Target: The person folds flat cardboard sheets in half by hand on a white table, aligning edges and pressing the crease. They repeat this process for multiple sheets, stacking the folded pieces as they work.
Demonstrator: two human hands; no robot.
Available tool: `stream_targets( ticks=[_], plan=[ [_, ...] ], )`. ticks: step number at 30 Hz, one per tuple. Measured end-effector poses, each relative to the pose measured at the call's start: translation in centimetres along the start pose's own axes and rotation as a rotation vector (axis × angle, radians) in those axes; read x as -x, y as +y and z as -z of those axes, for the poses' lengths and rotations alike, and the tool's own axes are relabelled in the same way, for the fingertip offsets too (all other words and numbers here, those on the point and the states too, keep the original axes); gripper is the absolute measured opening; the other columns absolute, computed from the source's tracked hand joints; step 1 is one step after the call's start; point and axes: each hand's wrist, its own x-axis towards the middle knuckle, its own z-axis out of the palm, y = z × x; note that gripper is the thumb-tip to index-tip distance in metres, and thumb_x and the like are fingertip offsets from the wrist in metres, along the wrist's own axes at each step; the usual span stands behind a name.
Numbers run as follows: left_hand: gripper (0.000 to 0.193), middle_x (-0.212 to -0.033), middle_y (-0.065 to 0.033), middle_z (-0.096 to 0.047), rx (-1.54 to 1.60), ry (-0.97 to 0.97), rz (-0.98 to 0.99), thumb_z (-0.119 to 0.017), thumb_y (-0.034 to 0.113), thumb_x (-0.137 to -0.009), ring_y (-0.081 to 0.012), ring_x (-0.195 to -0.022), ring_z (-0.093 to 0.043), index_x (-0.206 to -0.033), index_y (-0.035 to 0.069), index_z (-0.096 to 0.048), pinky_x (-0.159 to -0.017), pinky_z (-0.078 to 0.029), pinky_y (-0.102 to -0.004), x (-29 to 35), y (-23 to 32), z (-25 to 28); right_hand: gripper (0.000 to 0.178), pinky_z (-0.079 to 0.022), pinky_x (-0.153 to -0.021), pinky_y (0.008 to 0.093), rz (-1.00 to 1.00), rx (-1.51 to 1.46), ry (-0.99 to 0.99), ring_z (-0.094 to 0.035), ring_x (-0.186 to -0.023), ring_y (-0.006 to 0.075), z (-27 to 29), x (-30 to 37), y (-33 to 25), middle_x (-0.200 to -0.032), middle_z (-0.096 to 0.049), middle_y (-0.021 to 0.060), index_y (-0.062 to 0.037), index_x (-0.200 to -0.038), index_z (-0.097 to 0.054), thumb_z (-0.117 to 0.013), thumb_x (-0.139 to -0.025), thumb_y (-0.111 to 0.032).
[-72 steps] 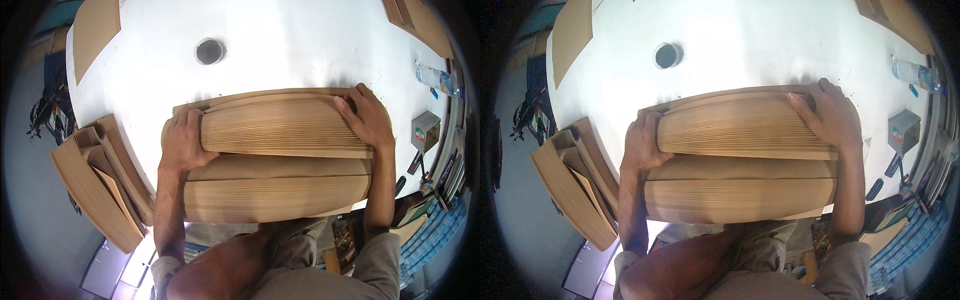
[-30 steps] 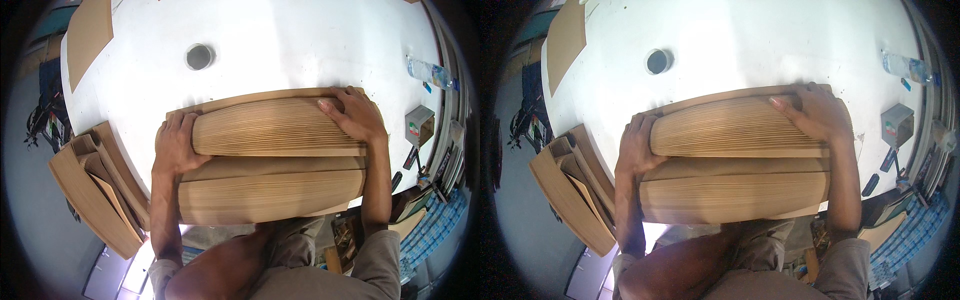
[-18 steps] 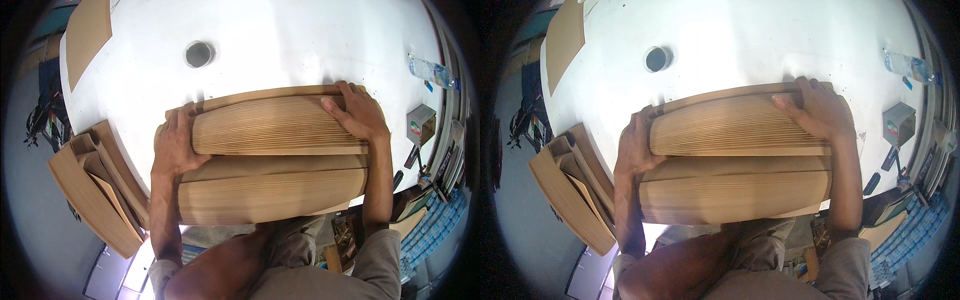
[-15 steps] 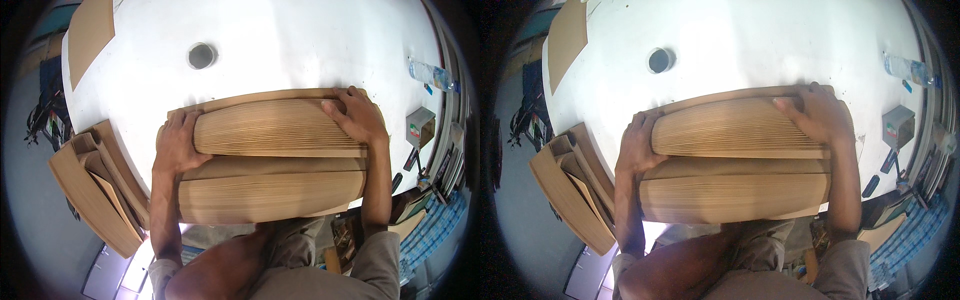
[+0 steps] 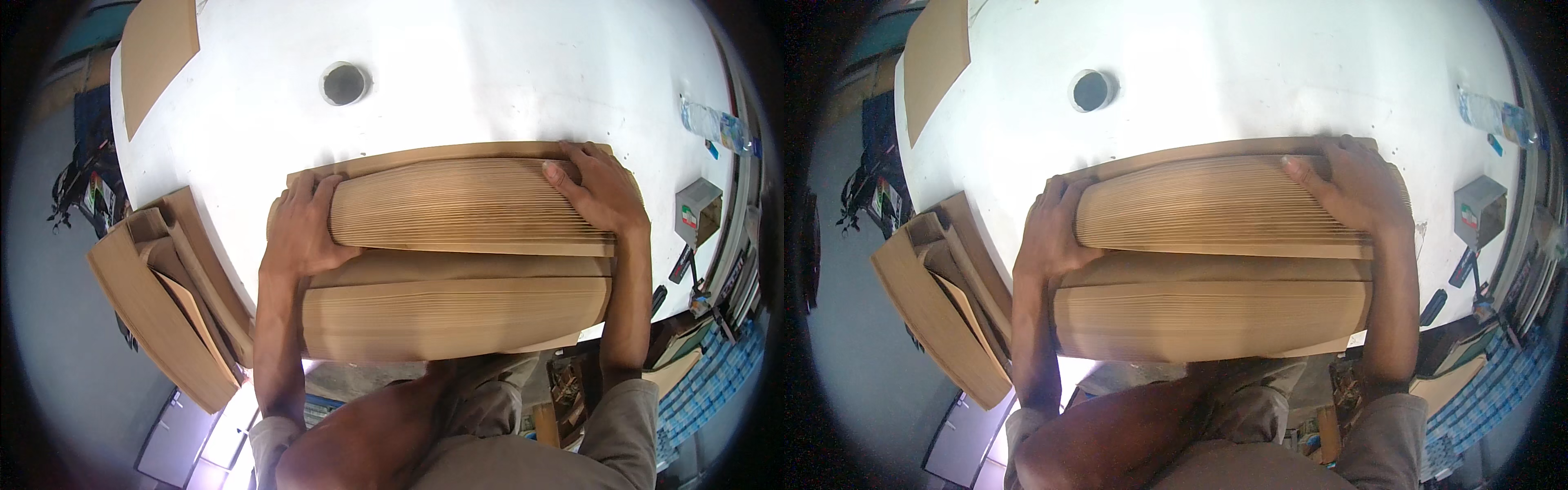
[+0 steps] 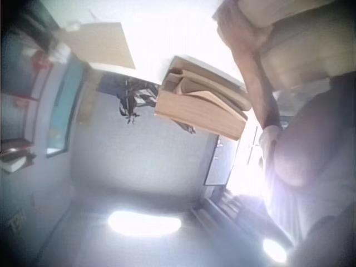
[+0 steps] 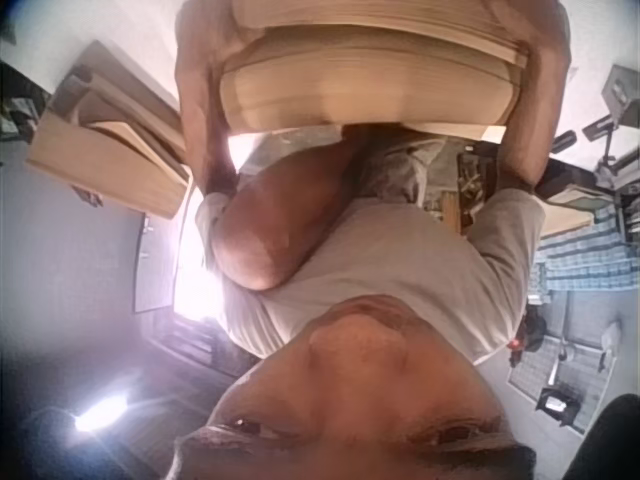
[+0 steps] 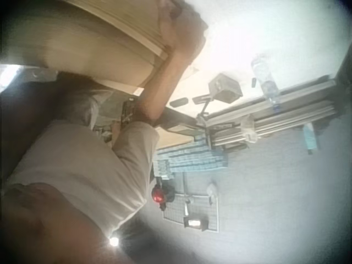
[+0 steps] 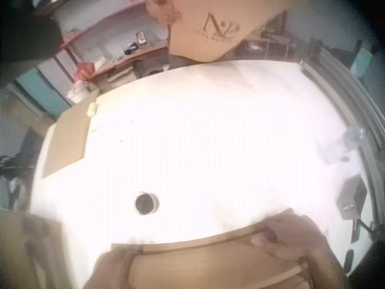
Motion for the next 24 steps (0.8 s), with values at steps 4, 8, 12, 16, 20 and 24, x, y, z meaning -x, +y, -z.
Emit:
stream_targets(
  ticks=[4, 8, 12, 16, 20, 24],
  plan=[
    [0.088, -0.133, -0.0126, -0.066, -0.105, 0.093, -0.145, -0.099, 0.034, -0.052, -0.039, -0.125, -0.065, -0.129, 0.006, -0.067, -0.109, -0.051, -0.0529, -0.2, -1.0, -0.4, 0.081, -0.054, -0.1, 0.0515, -0.003, -0.083, -0.029, -0.066, -0.118, 0.0408, 0.5, 0.5, 0.2, -0.126, -0.069, 0.0212, -0.0041, -0.137, -0.07, -0.057, -0.1, -0.074],
    [0.09, -0.132, -0.0135, -0.066, -0.023, -0.038, -0.008, -0.099, 0.033, -0.052, -0.0397, -0.124, -0.066, -0.13, 0.005, -0.066, -0.109, -0.051, -0.0529, 0.0, -0.2, 0.1, 0.078, -0.054, -0.098, 0.0507, 0.102, -0.044, 0.076, -0.066, -0.116, 0.0417, 0.0, 0.7, 0.8, -0.121, -0.07, 0.0224, -0.0038, -0.135, -0.071, -0.057, -0.101, -0.073],
    [0.093, -0.134, -0.0145, -0.066, -0.016, -0.04, 0.029, -0.099, 0.033, -0.051, -0.0402, -0.123, -0.066, -0.132, 0.006, -0.064, -0.109, -0.051, -0.0547, 0.1, -0.1, 0.0, 0.076, -0.055, -0.097, 0.0509, -0.021, -0.036, -0.08, -0.066, -0.117, 0.0407, 0.2, -0.7, 0.2, -0.119, -0.071, 0.0223, -0.0042, -0.134, -0.071, -0.055, -0.103, -0.072],
    [0.093, -0.138, -0.0147, -0.064, -0.031, -0.021, 0.005, -0.098, 0.034, -0.051, -0.0395, -0.124, -0.065, -0.132, 0.006, -0.064, -0.108, -0.051, -0.0554, -0.2, 0.0, -0.1, 0.072, -0.055, -0.097, 0.0507, 0.051, 0.043, 0.103, -0.067, -0.115, 0.0396, -0.7, -0.2, 0.3, -0.116, -0.07, 0.0208, -0.0039, -0.13, -0.073, -0.056, -0.104, -0.069],
    [0.091, -0.14, -0.0144, -0.063, -0.057, 0.009, -0.064, -0.098, 0.033, -0.05, -0.0385, -0.128, -0.063, -0.13, 0.006, -0.064, -0.109, -0.052, -0.0557, -0.1, -1.0, -0.3, 0.07, -0.055, -0.096, 0.05, 0.076, -0.11, 0.107, -0.066, -0.114, 0.0387, 0.2, 0.6, 0.1, -0.11, -0.067, 0.019, -0.0025, -0.126, -0.074, -0.06, -0.102, -0.067],
    [0.09, -0.139, -0.0144, -0.063, -0.016, -0.049, -0.027, -0.098, 0.033, -0.049, -0.0386, -0.128, -0.063, -0.128, 0.006, -0.065, -0.108, -0.052, -0.0552, 0.2, -0.7, 0.0, 0.071, -0.055, -0.096, 0.0498, 0.141, -0.068, 0.128, -0.066, -0.112, 0.0389, -0.1, 1.1, 0.7, -0.11, -0.067, 0.0188, -0.0018, -0.126, -0.074, -0.06, -0.102, -0.067]
  ],
)
